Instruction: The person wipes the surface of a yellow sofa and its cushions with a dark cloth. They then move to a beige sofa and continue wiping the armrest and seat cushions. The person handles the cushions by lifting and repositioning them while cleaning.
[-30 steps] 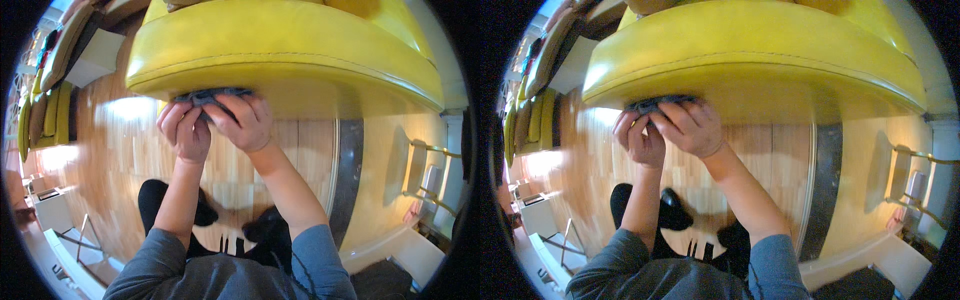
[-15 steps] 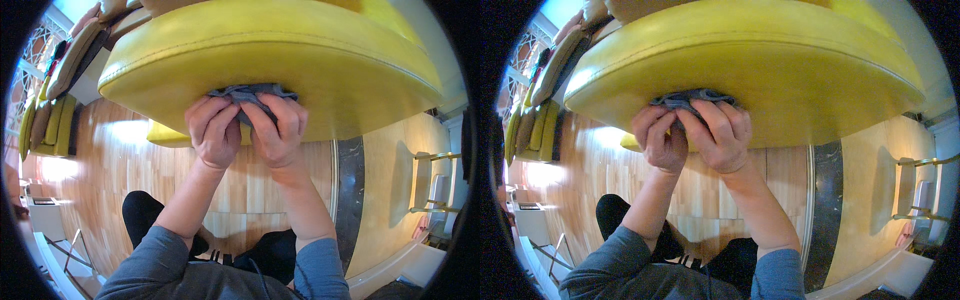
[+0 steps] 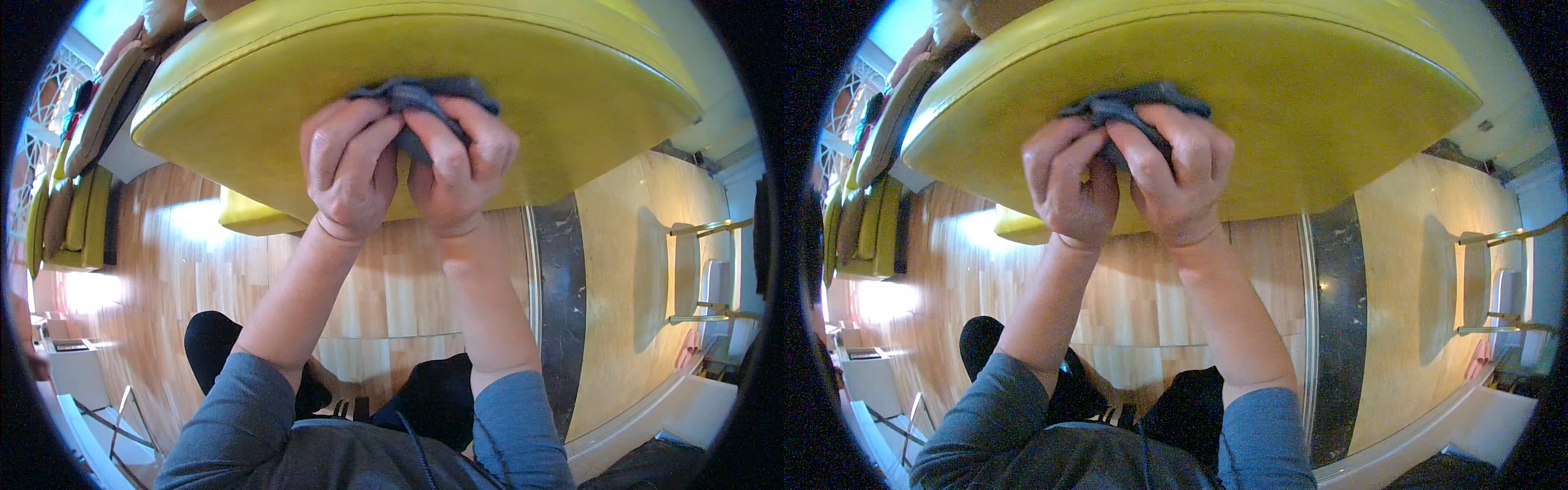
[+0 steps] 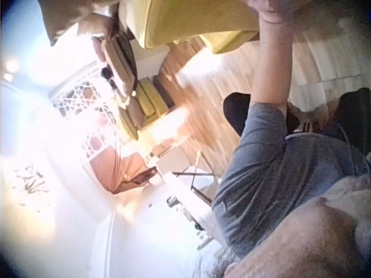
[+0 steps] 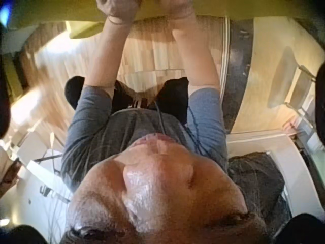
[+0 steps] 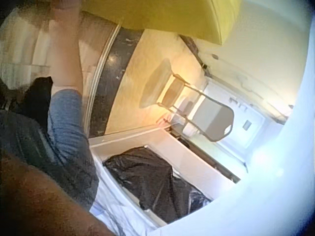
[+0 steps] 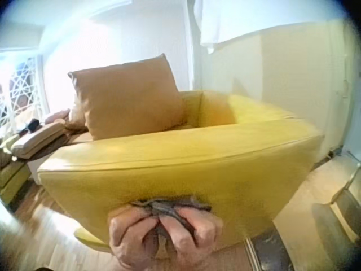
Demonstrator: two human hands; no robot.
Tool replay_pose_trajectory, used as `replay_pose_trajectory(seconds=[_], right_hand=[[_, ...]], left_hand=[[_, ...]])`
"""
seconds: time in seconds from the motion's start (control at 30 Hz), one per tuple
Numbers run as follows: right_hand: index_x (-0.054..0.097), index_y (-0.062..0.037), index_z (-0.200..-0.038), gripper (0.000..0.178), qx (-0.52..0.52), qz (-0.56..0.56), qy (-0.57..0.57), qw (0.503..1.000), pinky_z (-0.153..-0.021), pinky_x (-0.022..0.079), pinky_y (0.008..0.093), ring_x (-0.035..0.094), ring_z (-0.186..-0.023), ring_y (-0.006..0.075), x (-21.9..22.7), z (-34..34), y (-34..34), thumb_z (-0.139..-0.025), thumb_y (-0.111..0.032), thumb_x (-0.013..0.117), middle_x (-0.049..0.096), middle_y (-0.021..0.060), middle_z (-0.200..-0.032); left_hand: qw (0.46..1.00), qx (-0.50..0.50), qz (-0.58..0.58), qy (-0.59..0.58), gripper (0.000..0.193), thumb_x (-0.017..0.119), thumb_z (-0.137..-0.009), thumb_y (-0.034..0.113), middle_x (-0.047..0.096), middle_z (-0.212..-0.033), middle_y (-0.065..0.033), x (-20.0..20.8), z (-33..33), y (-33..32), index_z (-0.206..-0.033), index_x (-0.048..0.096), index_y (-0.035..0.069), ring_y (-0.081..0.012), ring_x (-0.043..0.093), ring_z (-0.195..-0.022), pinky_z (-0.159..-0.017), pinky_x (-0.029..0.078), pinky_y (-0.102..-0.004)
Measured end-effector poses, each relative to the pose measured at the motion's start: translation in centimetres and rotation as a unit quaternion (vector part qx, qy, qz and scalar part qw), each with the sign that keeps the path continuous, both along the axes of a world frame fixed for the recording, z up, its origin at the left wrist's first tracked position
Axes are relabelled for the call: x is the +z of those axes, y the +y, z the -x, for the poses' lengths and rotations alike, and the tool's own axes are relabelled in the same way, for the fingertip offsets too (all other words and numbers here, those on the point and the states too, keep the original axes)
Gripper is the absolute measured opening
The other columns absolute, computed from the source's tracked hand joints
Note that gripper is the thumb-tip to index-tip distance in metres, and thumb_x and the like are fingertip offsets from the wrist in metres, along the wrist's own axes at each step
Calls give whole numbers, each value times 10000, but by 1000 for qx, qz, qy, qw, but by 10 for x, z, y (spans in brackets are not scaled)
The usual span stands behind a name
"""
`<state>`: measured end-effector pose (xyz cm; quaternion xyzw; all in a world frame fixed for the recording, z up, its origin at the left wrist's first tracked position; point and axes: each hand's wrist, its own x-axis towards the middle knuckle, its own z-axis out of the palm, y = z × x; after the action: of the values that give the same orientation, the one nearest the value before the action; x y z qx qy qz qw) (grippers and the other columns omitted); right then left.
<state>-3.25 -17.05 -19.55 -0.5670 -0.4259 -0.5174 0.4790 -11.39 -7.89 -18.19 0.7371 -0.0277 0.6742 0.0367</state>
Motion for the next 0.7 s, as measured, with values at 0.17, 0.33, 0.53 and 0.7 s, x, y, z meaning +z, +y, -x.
replay_pose_trajectory(seconds=[0.17, 0.33, 0.53, 0.7], right_hand=[[753, -188, -1077, 281, 35, 17, 17, 999, -810, 515, 373, 618, -981, 250, 3, -3, -22, -814, -92, 748, 669, 45, -1090], [732, -179, -1144, 294, 18, -32, -14, 999, -869, 479, 403, 620, -1015, 281, 43, -28, -33, -862, -101, 709, 664, 76, -1121], [718, -160, -1165, 293, 11, -56, 57, 997, -870, 481, 418, 616, -1006, 310, -22, -36, -36, -875, -116, 706, 659, 101, -1121], [716, -143, -1169, 276, 24, -21, 65, 997, -879, 489, 418, 618, -1044, 318, -9, -38, -65, -897, -103, 684, 663, 113, -1150]], left_hand=[[998, -26, 20, 44, 317, 740, -696, -91, 698, -1030, -104, 5, 6, -11, -981, 753, 47, -297, 668, -936, -828, 557, -393], [996, -43, -72, -9, 338, 735, -695, -67, 705, -1087, -92, 51, -26, -18, -1010, 768, 49, -297, 667, -980, -833, 562, -380], [994, -67, -70, 55, 371, 730, -645, -26, 707, -1119, -84, 5, -34, -30, -1008, 773, 38, -283, 659, -1014, -862, 583, -371], [992, -96, -54, 67, 378, 711, -658, -41, 696, -1101, -94, 14, -38, -48, -1026, 765, 28, -302, 660, -1009, -863, 580, -377]])
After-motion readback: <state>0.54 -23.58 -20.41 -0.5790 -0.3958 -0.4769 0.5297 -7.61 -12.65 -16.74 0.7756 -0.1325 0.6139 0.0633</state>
